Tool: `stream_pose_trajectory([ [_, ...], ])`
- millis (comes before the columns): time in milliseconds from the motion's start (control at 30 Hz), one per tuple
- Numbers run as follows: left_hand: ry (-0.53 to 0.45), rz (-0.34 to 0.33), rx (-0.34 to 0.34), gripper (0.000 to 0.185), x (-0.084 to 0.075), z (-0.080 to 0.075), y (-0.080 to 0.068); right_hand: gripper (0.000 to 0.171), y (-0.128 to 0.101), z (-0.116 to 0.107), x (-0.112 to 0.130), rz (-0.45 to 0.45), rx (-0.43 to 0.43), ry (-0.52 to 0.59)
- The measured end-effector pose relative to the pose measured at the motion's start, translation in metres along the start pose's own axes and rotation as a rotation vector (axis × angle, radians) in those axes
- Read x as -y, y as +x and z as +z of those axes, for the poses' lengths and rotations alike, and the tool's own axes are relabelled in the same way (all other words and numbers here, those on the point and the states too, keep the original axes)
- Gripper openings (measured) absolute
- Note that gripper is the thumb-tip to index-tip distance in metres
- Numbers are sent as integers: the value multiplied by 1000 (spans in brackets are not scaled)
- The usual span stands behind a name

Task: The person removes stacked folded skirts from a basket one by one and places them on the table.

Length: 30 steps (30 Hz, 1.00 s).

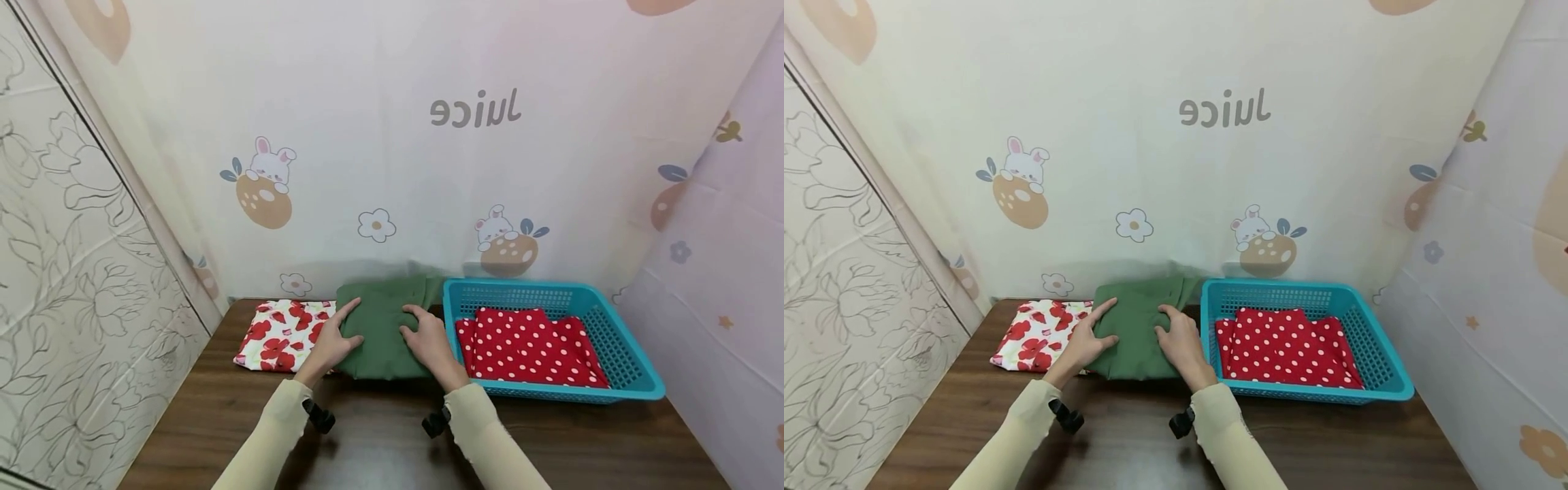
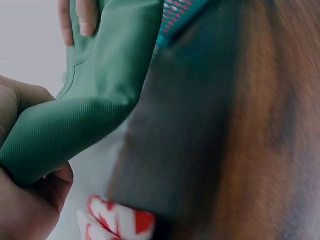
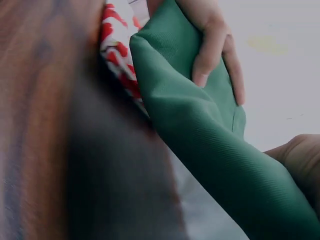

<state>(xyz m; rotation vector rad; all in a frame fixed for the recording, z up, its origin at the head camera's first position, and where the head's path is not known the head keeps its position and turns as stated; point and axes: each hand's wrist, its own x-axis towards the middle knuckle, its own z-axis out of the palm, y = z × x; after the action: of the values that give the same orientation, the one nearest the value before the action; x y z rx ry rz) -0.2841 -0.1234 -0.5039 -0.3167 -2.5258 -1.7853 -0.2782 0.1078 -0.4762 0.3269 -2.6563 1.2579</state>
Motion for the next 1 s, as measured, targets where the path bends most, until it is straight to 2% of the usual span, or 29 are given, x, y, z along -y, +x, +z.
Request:
stream_pose_trajectory([
  [233,109,9,0,86,30,9,6,41,-1,30,-17,38,-22,25],
  [367,141,12,-7,87,40,16,10,42,-1,42,-28,58,-41,36],
  [500,112,10,23,86,41,24,17,41,-2,48,-44,59,-87,31],
  [633,51,-30,44,85,40,32,24,39,0,48,-59,45,-121,30],
  [733,42,-52,47,84,41,37,29,39,2,46,-68,40,-121,40],
  [867,76,-69,39,83,43,43,34,39,5,46,-76,49,-113,53],
  [1000,175,-85,15,80,45,44,37,39,5,48,-80,73,-101,56],
])
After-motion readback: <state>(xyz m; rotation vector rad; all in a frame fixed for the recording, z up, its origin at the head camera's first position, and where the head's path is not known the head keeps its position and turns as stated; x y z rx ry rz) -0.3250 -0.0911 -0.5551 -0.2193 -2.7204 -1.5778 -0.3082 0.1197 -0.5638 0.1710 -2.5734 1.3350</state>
